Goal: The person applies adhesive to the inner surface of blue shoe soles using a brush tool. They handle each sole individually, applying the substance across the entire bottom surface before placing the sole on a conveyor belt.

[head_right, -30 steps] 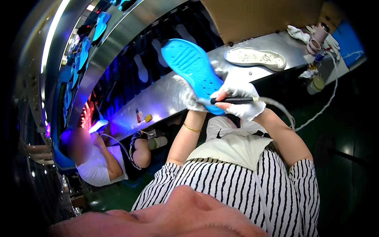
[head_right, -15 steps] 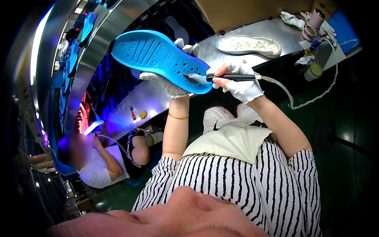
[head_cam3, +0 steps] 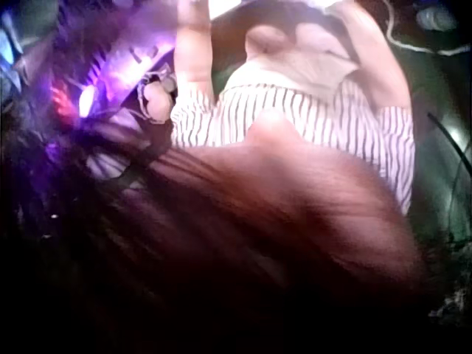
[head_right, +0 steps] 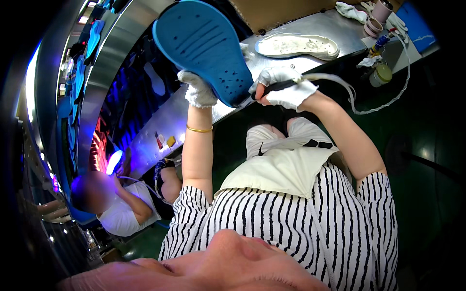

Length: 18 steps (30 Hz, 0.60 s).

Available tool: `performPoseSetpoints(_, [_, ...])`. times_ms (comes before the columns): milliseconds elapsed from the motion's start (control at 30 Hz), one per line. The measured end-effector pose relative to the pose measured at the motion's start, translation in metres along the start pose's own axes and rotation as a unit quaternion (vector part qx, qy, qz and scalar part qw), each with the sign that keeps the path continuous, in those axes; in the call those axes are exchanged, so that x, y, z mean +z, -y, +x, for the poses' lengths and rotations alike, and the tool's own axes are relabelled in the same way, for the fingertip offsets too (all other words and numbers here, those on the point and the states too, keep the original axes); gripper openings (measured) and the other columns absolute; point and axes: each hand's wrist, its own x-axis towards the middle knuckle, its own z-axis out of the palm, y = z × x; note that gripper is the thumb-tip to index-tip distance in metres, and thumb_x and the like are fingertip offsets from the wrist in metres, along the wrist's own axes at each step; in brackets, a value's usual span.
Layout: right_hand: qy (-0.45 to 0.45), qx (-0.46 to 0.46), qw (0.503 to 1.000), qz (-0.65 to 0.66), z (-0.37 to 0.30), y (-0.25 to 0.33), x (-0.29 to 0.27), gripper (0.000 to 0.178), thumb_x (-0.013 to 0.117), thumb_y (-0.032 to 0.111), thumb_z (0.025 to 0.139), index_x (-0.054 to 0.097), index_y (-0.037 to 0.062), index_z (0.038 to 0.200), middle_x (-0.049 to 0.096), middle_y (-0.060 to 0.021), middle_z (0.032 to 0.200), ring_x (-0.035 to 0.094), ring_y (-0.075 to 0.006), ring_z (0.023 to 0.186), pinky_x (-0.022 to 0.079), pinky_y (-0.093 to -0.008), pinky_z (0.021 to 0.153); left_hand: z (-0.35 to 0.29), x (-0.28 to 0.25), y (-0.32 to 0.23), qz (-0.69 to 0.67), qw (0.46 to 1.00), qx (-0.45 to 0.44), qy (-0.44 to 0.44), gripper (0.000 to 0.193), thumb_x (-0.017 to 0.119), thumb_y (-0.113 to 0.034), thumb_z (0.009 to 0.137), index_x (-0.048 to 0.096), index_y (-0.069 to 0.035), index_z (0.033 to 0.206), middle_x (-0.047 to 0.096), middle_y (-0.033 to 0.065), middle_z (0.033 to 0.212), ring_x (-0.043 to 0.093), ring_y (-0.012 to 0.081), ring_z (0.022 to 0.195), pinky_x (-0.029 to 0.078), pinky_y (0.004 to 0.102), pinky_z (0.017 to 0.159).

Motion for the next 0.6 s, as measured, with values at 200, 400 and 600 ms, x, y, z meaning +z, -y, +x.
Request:
performPoseSetpoints(200, [0.015,-0.007,1.0,0.012,0.004,0.007,-0.012,0.009,0.063,-0.004,0.066,0.062,0.0018,0.073,0.062,-0.0058,0.076,0.058,-0.0132,0.073,0.048,-0.0254,0.068,0.01,0.001,-0.006,0.083,0.988,-0.121,-0.055,0.096,0.062,-0.071,0.063,0.046,0.002,0.124,0.061,0.0161,0.107,0.064,0.0237,0.09,0.056,0.0355,0.078])
performPoseSetpoints(400, [0.058,-0.02,0.998,-0.02,0.004,0.006,-0.005,0.009,0.061,-0.004,0.067,0.061,0.0023,0.074,0.061,-0.0071,0.083,0.058,-0.0141,0.076,0.048,-0.0262,0.069,0.023,0.006,-0.013,0.139,0.959,-0.208,-0.134,0.072,0.061,-0.059,0.077,0.051,-0.001,0.119,0.062,0.0119,0.099,0.061,0.0185,0.085,0.053,0.0308,0.074])
performPoseSetpoints(600, [-0.015,-0.083,0.996,0.004,0.009,0.001,-0.011,0.01,0.06,-0.005,0.066,0.06,0.0021,0.073,0.062,-0.0071,0.086,0.057,-0.0142,0.075,0.047,-0.0253,0.067,0.031,0.008,-0.005,0.117,0.949,-0.232,-0.18,0.063,0.057,-0.055,0.083,0.055,-0.003,0.119,0.062,0.0089,0.101,0.06,0.0159,0.084,0.052,0.029,0.076])
